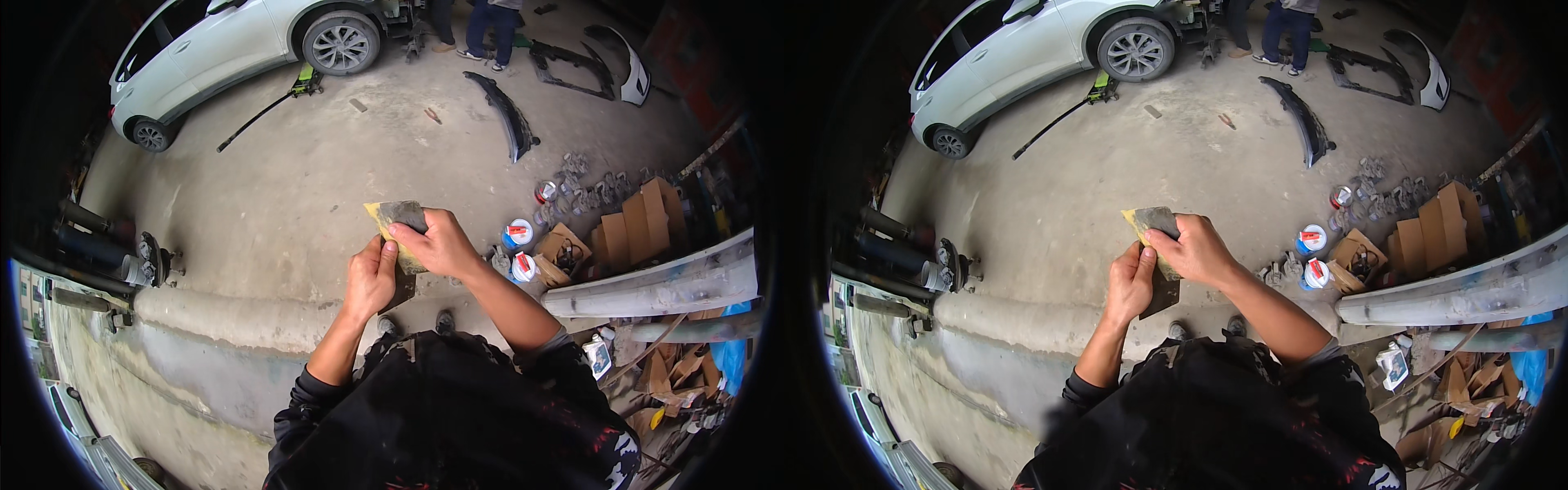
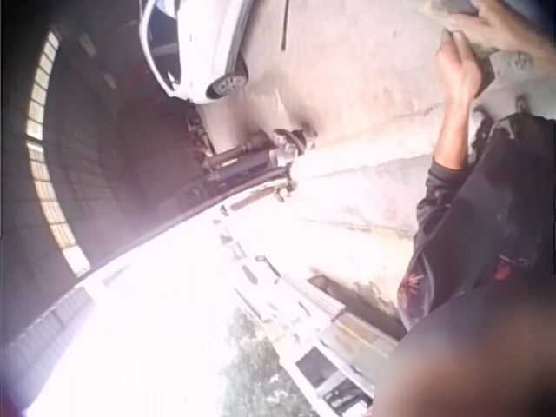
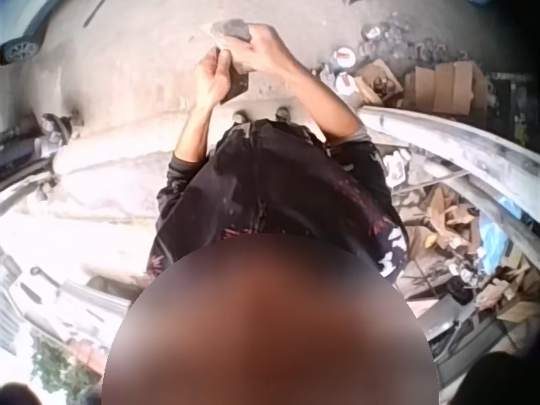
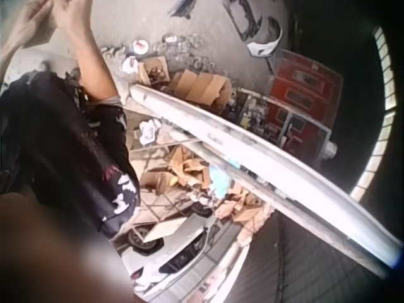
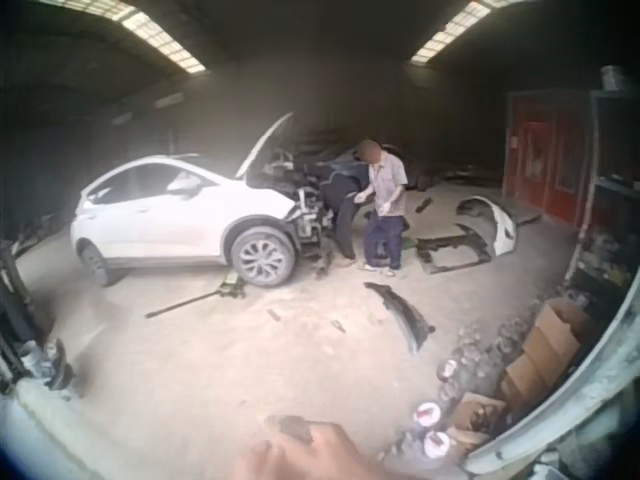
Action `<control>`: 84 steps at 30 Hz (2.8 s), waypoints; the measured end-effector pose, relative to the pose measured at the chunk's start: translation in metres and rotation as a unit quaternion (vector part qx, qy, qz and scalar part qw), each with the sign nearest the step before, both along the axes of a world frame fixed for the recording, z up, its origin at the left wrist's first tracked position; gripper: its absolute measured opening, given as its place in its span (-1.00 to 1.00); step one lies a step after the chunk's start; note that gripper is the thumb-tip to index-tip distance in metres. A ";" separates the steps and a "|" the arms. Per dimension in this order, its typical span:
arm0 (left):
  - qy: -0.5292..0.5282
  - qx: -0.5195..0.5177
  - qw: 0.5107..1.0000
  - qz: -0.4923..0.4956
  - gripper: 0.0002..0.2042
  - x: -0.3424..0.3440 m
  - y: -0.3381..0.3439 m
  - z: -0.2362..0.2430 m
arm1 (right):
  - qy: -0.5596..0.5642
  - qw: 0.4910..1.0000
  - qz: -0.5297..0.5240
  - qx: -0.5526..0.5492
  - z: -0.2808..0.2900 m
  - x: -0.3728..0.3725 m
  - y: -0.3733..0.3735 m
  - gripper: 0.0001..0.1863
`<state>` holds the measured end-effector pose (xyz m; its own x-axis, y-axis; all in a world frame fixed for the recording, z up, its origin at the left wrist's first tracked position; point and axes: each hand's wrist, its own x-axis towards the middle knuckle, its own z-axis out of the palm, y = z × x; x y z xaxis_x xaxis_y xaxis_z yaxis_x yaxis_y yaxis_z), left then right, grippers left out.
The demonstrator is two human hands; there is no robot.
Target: The person sands a small dark rectangular object with sandpaper, then sands a white car bumper section. The person also wipes the sanding block with a white cloth. Another person works on the engine bay of a white car in the background.
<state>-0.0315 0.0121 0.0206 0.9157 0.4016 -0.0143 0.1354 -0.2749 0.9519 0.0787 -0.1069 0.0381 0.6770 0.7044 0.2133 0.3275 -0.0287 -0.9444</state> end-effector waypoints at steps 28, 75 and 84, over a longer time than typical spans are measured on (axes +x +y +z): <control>-0.024 -0.173 0.984 -0.023 -0.79 -0.010 0.046 -0.031 | 0.089 0.995 -0.001 -0.036 -0.025 -0.004 0.049 -0.73; -0.081 -0.257 0.963 -0.025 -0.80 0.557 0.364 -0.166 | 0.226 0.915 -0.326 0.067 -0.177 0.496 0.358 -0.80; 0.206 -0.170 0.919 -0.290 -0.72 0.741 0.462 -0.144 | 0.255 0.942 -0.220 -0.002 -0.152 0.665 0.410 -0.80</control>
